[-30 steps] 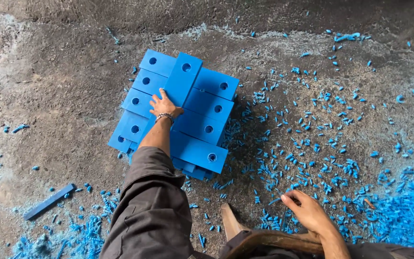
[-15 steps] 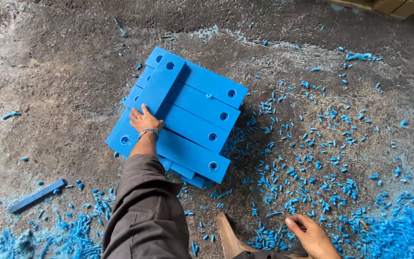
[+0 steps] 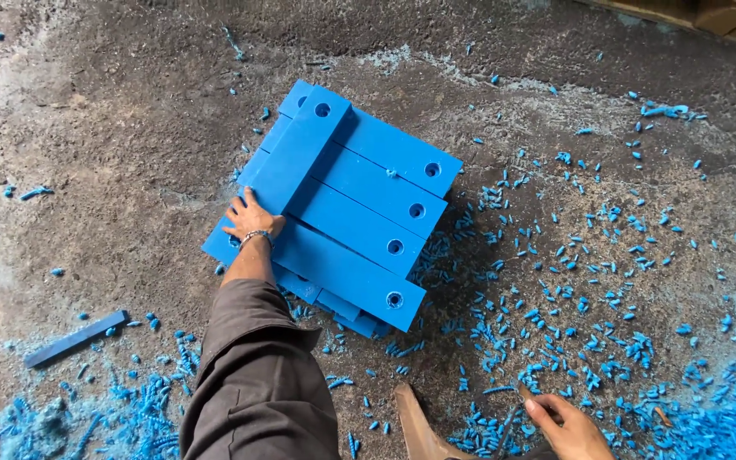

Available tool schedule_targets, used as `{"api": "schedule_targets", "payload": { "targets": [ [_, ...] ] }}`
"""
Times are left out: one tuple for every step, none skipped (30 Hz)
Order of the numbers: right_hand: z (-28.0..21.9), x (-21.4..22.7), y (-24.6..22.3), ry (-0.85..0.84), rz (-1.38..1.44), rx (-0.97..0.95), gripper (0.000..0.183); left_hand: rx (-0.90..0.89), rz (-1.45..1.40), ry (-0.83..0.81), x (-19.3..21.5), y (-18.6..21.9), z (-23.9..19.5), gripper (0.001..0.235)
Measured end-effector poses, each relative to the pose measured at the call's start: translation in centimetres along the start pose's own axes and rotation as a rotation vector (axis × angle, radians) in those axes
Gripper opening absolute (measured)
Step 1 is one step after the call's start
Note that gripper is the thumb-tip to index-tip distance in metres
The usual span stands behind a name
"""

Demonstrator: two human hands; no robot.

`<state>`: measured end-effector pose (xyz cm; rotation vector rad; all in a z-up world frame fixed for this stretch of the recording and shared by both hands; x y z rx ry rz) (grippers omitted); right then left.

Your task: The person sits at a bench drill press and drills holes in blue plastic plates, holding each plate steady on the work table while the drill cuts. They lift each drilled plate, stack finished plates on the floor beside them, and position the next plate to drill more holes.

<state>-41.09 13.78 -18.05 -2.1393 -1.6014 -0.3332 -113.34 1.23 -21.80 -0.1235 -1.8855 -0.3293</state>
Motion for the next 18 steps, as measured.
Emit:
{"api": "schedule_targets", "payload": {
  "targets": [
    [-0.6, 0.1, 0.3, 0.007, -0.026, -0.016, 0.06, 0.022, -0.015, 0.013, 0.0, 0.4, -0.5, 0.115],
    [-1.2, 0.3, 0.6, 0.014, -0.052, -0.033, 0.059, 0.043, -0.03, 0.027, 0.0, 0.9, -1.2, 0.112],
    [-1.7, 0.6, 0.1, 0.02, -0.043, -0.036, 0.059, 0.033, -0.03, 0.026, -1.7, 1.5, -0.5, 0.112],
    [-2.2, 0.9, -0.4, 0.042, -0.003, -0.007, 0.058, -0.064, 0.014, 0.197, -2.9, 2.3, 0.0, 0.109],
    [-2.5, 0.8, -1.3, 0.054, 0.032, 0.031, 0.057, -0.149, 0.064, 0.375, -3.6, 2.2, 0.5, 0.108],
    [-2.8, 0.9, -1.9, 0.049, 0.035, 0.036, 0.057, -0.148, 0.069, 0.381, -3.7, 4.3, -1.5, 0.108],
    [-3.3, 0.9, -2.2, 0.068, 0.005, 0.031, 0.056, -0.332, -0.056, 0.435, -3.7, 6.9, -3.7, 0.091],
    [-3.8, 1.1, -2.5, 0.088, -0.025, 0.025, 0.054, -0.516, -0.182, 0.484, -3.7, 9.6, -6.2, 0.074],
    [-3.7, 1.2, -2.5, 0.097, -0.004, 0.027, 0.054, -0.538, -0.184, 0.491, -5.1, 12.3, -9.3, 0.074],
    [-3.8, 1.7, -2.7, 0.2, 0.073, 0.137, 0.049, -0.704, -0.366, 0.324, -6.9, 15.3, -12.8, 0.055],
    [-4.2, 2.2, -2.3, 0.31, 0.153, 0.239, 0.045, -0.872, -0.544, 0.138, -8.9, 18.4, -16.8, 0.038],
    [-5.0, 2.7, -2.6, 0.326, 0.178, 0.231, 0.045, -0.902, -0.543, 0.132, -9.1, 20.8, -21.9, 0.038],
    [-6.1, 3.5, -2.6, 0.472, 0.294, 0.274, 0.039, -0.981, -0.625, -0.182, -10.1, 23.6, -27.3, 0.041],
    [-7.2, 4.6, -2.3, 0.622, 0.407, 0.31, 0.033, -1.043, -0.686, -0.506, -11.1, 26.2, -33.4, 0.044],
    [-8.7, 5.4, -1.6, 0.676, 0.458, 0.267, 0.033, -1.116, -0.67, -0.55, -10.0, 28.7, -38.2, 0.044],
    [-10.3, 6.6, -0.9, 0.764, 0.574, 0.421, 0.027, -1.246, -0.659, -0.714, -9.2, 30.9, -43.6, 0.043],
    [-12.8, 6.7, 1.2, 0.873, 0.689, 0.543, 0.022, -1.38, -0.622, -0.921, -8.8, 31.7, -50.5, 0.042],
    [-14.9, 7.6, 2.4, 0.952, 0.741, 0.463, 0.022, -1.459, -0.58, -1.007, -8.6, 33.2, -54.4, 0.042]
  ]
}}
Point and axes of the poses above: each hand's wrist, its own z-axis towards the middle knuckle, its own x-axis out of the back of the hand, y = z × x, the point moved 3 cm from there along z, towards the middle knuckle, and after that the axes turned 6 degrees about -x, right-handed, at the moved point
